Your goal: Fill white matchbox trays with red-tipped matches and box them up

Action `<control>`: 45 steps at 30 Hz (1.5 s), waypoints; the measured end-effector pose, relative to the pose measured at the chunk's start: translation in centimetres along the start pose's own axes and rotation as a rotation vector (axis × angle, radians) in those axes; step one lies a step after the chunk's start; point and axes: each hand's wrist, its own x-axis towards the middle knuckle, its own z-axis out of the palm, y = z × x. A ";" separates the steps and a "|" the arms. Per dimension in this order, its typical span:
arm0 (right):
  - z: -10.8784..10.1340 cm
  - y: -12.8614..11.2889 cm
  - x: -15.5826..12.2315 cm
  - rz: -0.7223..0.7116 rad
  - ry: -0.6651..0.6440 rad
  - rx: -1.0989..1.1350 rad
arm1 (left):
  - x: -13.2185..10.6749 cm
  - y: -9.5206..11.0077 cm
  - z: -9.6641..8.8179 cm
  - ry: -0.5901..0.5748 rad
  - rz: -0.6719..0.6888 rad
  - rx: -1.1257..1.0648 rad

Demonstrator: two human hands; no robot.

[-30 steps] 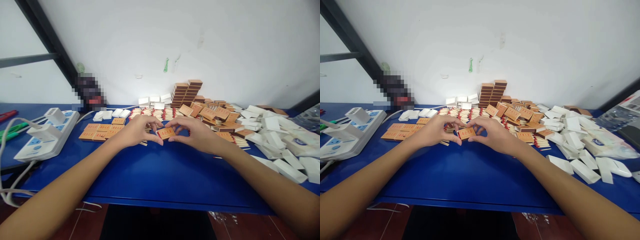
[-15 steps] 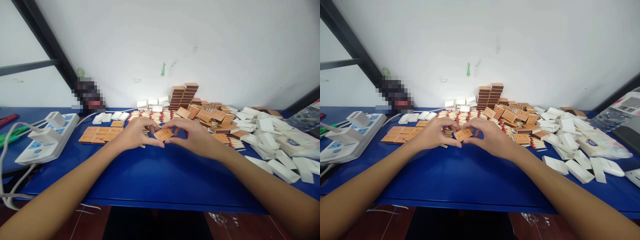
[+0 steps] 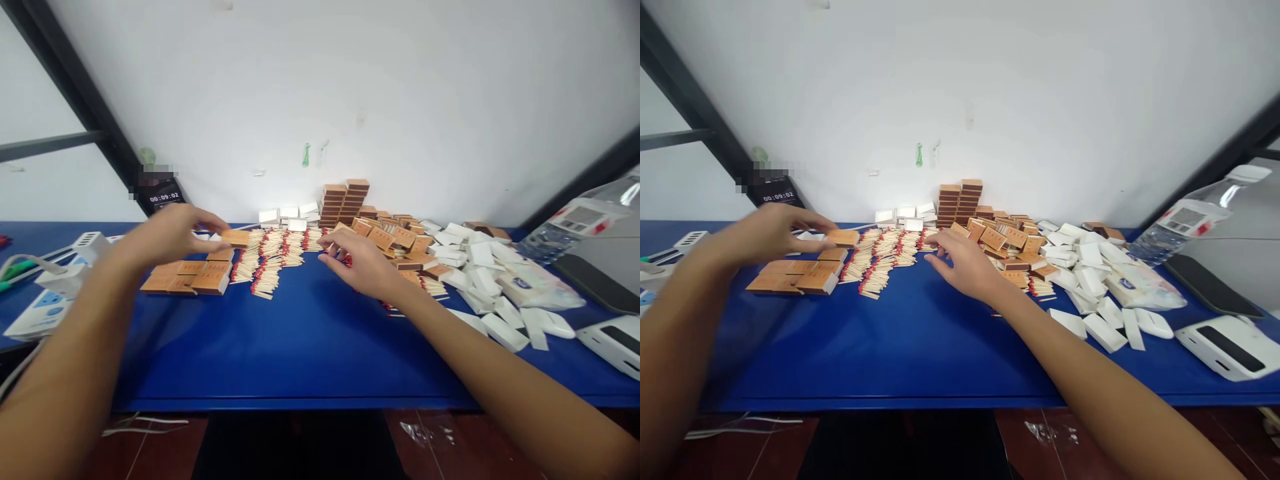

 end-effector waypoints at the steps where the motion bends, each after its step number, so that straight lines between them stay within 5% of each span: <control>1: -0.1 0.4 0.0 0.002 -0.004 -0.015 | -0.2 -1.6 -1.1 -0.007 -0.075 0.043; 4: -0.2 1.0 0.1 0.002 -0.022 -0.048 | -1.1 -5.9 -2.9 -0.103 -0.200 0.089; 8: -0.1 0.9 0.2 0.003 -0.025 -0.058 | -1.8 -8.7 -2.3 -0.100 -0.184 0.080; 13: -0.2 0.5 0.2 0.032 -0.039 -0.076 | -1.1 -8.4 -0.6 -0.255 -0.220 0.031; 23: 0.0 1.0 0.1 -0.025 -0.007 -0.100 | -0.5 -6.8 -0.7 -0.081 -0.337 0.088; 29: 0.1 1.3 0.1 -0.052 -0.002 -0.115 | 0.0 -7.9 0.3 -0.083 -0.411 0.185; 45: -0.9 1.3 0.5 -0.022 0.011 -0.157 | -0.7 -9.9 2.5 0.098 -0.283 0.168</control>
